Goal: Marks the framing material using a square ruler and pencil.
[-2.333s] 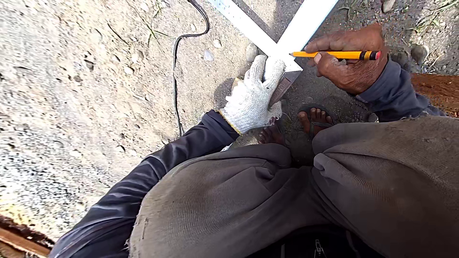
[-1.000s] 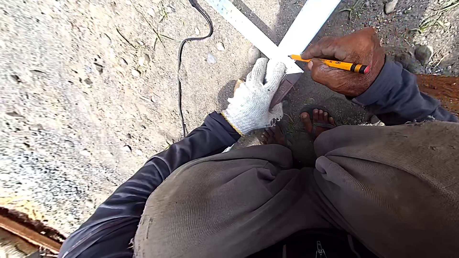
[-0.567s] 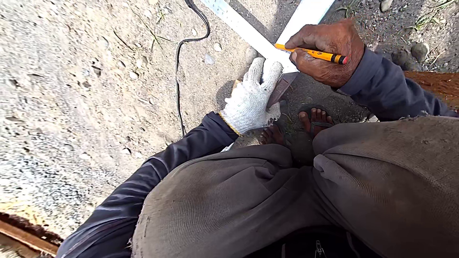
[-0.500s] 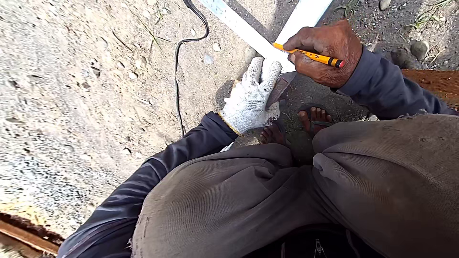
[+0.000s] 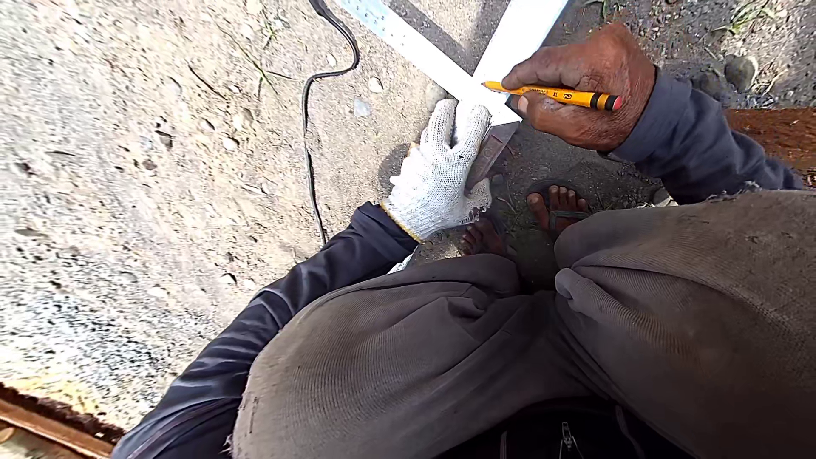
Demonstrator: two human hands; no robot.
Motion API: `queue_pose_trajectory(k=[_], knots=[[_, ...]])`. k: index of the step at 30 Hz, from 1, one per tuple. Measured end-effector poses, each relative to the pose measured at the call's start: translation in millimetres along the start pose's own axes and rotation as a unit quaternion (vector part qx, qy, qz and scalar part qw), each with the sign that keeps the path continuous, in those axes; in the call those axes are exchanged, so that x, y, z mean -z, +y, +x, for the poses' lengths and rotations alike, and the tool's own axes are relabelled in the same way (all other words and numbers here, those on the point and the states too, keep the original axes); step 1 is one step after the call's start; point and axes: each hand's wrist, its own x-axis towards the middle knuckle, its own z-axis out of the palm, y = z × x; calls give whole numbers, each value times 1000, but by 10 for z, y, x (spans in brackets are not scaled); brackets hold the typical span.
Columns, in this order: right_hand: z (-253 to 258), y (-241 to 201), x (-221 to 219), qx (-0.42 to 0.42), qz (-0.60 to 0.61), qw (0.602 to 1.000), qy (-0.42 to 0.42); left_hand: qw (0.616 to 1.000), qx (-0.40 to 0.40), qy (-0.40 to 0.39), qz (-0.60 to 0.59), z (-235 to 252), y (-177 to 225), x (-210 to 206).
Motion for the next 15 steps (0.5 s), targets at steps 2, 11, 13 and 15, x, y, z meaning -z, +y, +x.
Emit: queue_pose_trajectory(k=[2, 11, 13, 15], knots=[[-33, -11, 75, -7, 6, 1000, -22, 1000, 2, 4, 3, -5, -4, -11], [-40, 22, 57, -46, 46, 997, 40, 999, 30, -16, 9, -28, 42, 10], [-10, 72, -30, -21, 26, 999, 13, 999, 29, -14, 12, -13, 46, 23], [-23, 78, -64, -3, 36, 999, -8, 999, 27, -18, 18, -2, 46, 30]])
